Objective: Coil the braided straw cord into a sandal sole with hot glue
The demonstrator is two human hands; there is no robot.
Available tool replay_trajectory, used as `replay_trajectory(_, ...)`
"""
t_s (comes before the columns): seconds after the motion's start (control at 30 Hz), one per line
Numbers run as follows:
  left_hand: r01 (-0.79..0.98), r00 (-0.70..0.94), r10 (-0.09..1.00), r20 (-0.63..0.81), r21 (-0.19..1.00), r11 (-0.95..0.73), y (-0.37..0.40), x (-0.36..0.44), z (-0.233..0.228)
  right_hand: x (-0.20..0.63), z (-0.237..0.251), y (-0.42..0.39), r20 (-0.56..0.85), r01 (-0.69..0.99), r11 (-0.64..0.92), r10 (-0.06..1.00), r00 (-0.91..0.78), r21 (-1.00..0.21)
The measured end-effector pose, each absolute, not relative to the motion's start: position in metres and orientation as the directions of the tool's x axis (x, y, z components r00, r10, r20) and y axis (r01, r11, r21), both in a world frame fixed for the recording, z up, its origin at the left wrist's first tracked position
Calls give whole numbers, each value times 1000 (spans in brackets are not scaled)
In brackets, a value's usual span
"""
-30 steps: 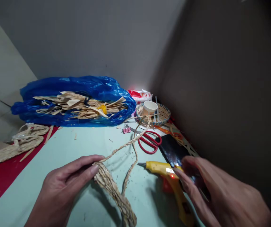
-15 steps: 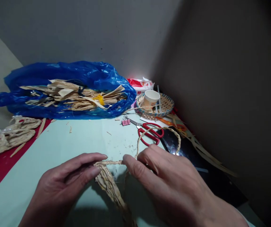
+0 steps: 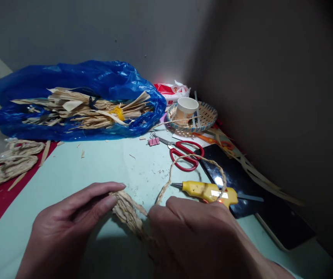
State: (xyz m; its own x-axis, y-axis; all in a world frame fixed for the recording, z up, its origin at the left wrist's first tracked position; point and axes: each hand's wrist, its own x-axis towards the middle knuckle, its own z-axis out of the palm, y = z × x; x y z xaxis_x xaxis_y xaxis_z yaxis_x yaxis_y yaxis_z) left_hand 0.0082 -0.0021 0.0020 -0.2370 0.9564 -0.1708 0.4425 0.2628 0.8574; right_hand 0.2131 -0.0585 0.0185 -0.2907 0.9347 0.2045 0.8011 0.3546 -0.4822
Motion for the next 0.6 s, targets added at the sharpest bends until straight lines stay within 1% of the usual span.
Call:
replay_trajectory(0.1,463,-255,943,-212,830,312,-1,6,2,213,13,-59,173,757,339,940,-294,-558)
replay_trajectory(0.17,475,-266,936,-232,813,337,-1,6,3,211,11,-61,159,756,315,948,-275,-573)
replay_trajectory(0.3,495,-293,926,-238,791,360,-1,9,6,205,9,-65,117,769,245,969,-219,-590)
replay_trajectory(0.43,501,-308,925,-224,788,358,-2,12,7,202,10,-65,67,725,172,983,-172,-666)
replay_trajectory(0.6,501,-307,928,-213,793,347,-3,13,7,202,14,-61,123,687,211,977,-176,-696)
